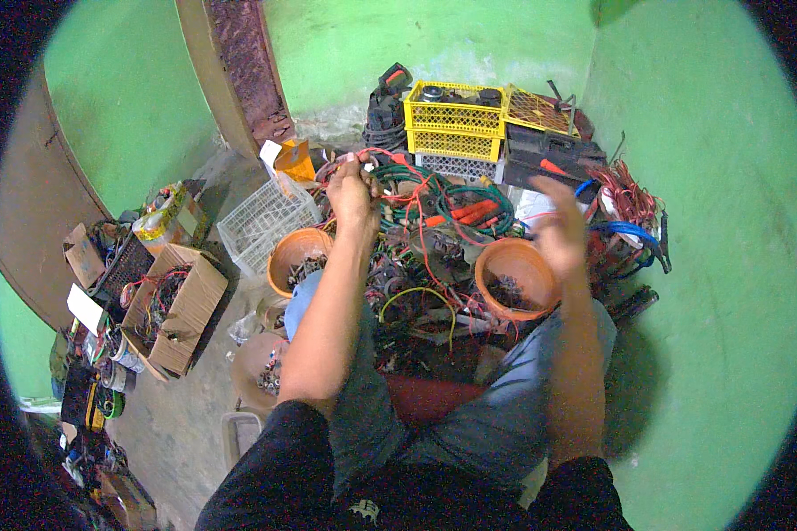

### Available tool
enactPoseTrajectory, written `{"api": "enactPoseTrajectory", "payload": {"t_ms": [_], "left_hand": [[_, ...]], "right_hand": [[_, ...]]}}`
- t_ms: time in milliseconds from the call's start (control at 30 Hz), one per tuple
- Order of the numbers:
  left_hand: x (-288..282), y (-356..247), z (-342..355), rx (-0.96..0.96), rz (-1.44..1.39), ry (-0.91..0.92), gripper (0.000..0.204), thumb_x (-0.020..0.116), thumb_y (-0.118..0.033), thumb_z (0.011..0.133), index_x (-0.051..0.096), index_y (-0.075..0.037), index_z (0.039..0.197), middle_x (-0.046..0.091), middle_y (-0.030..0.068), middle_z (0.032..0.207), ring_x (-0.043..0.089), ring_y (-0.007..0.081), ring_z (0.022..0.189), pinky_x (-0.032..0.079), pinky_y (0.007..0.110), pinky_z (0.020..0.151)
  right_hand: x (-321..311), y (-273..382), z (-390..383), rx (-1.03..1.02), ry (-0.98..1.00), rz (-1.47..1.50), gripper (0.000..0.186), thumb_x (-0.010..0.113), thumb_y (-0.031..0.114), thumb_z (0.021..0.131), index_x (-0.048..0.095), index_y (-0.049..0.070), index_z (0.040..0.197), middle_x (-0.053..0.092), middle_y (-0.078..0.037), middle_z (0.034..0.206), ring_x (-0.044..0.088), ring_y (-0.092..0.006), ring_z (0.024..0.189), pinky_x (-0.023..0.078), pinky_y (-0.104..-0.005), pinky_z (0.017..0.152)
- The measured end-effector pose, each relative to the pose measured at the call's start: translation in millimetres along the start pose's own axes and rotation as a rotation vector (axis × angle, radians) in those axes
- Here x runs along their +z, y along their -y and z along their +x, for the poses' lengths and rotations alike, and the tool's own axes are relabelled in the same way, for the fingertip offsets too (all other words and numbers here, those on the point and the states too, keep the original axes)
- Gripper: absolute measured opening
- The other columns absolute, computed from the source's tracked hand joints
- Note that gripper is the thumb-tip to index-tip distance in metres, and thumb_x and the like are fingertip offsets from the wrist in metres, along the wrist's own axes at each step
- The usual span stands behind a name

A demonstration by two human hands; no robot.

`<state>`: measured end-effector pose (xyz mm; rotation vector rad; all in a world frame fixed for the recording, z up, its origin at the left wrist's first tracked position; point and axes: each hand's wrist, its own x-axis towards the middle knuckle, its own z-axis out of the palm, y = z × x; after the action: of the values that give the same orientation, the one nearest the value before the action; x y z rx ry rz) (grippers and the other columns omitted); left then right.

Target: The person sits cross-legged on the floor and sorts through a large pile of tangled electrical wires. They repeatedly pick up individual wires, untangle them, and place them into separate piles or containers.

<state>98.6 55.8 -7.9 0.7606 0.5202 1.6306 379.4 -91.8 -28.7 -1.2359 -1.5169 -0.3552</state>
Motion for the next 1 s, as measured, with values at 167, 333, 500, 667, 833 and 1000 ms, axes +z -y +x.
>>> {"api": "enactPoseTrajectory", "payload": {"t_ms": [167, 333, 500, 667, 833, 1000], "left_hand": [[12.4, 4.1, -19.0, -0.038, -0.001, 0.088, 0.027, 0.047, -0.024, 0.1, 0.058, 0.0, 0.095, 0.036, -0.0029, 0.052, 0.033, 0.0101, 0.041, 0.029, 0.025, 0.041], [16.6, 4.5, -28.3, -0.08, 0.082, 0.219, 0.023, 0.049, -0.024, 0.098, 0.058, -0.004, 0.092, 0.037, -0.004, 0.056, 0.032, 0.0085, 0.044, 0.028, 0.023, 0.042], [5.8, -12.9, -27.4, -0.041, 0.091, 0.211, 0.025, 0.049, -0.026, 0.099, 0.059, -0.004, 0.094, 0.039, -0.0047, 0.057, 0.032, 0.0082, 0.043, 0.025, 0.024, 0.039], [-0.8, -26.1, -31.3, -0.09, 0.162, 0.161, 0.028, 0.046, -0.027, 0.1, 0.057, -0.002, 0.09, 0.036, -0.0019, 0.051, 0.032, 0.0103, 0.038, 0.026, 0.025, 0.038], [-0.7, -25.9, -39.6, -0.085, 0.175, 0.239, 0.03, 0.047, -0.028, 0.1, 0.059, -0.001, 0.092, 0.037, -0.0023, 0.051, 0.032, 0.0096, 0.038, 0.026, 0.025, 0.037], [-24.3, -43.2, -22.1, 0.094, 0.112, -0.016, 0.029, 0.048, -0.026, 0.1, 0.059, -0.003, 0.086, 0.039, -0.0023, 0.051, 0.034, 0.0096, 0.039, 0.026, 0.025, 0.037]], "right_hand": [[75.6, 77.5, -8.3, 0.326, 0.158, 0.44, 0.046, 0.057, -0.002, 0.082, 0.054, 0.003, 0.128, 0.041, -0.02, 0.14, 0.052, -0.035, 0.118, 0.046, -0.0382, 0.096], [80.5, 79.4, -1.8, 0.408, 0.394, 0.449, 0.022, 0.062, 0.009, 0.086, 0.064, 0.001, 0.106, 0.062, -0.018, 0.11, 0.063, -0.0303, 0.095, 0.051, -0.038, 0.076], [58.0, 68.9, 1.5, 0.356, 0.45, 0.279, 0.014, 0.066, 0.01, 0.083, 0.066, 0.001, 0.094, 0.067, -0.015, 0.096, 0.066, -0.0299, 0.078, 0.051, -0.0337, 0.069], [53.8, 83.8, 1.9, 0.187, 0.306, 0.377, 0.036, 0.068, 0.001, 0.079, 0.059, 0.003, 0.115, 0.055, -0.016, 0.127, 0.062, -0.0277, 0.103, 0.053, -0.0354, 0.082], [68.1, 101.4, -7.3, 0.381, 0.62, 0.578, 0.04, 0.065, 0.006, 0.086, 0.056, 0.002, 0.125, 0.064, -0.011, 0.104, 0.062, -0.017, 0.082, 0.052, -0.0294, 0.072], [58.5, 77.3, 7.1, 0.445, 0.411, 0.445, 0.022, 0.055, 0.008, 0.09, 0.067, 0.0, 0.107, 0.06, -0.003, 0.07, 0.054, -0.01, 0.056, 0.045, -0.0244, 0.051]]}}
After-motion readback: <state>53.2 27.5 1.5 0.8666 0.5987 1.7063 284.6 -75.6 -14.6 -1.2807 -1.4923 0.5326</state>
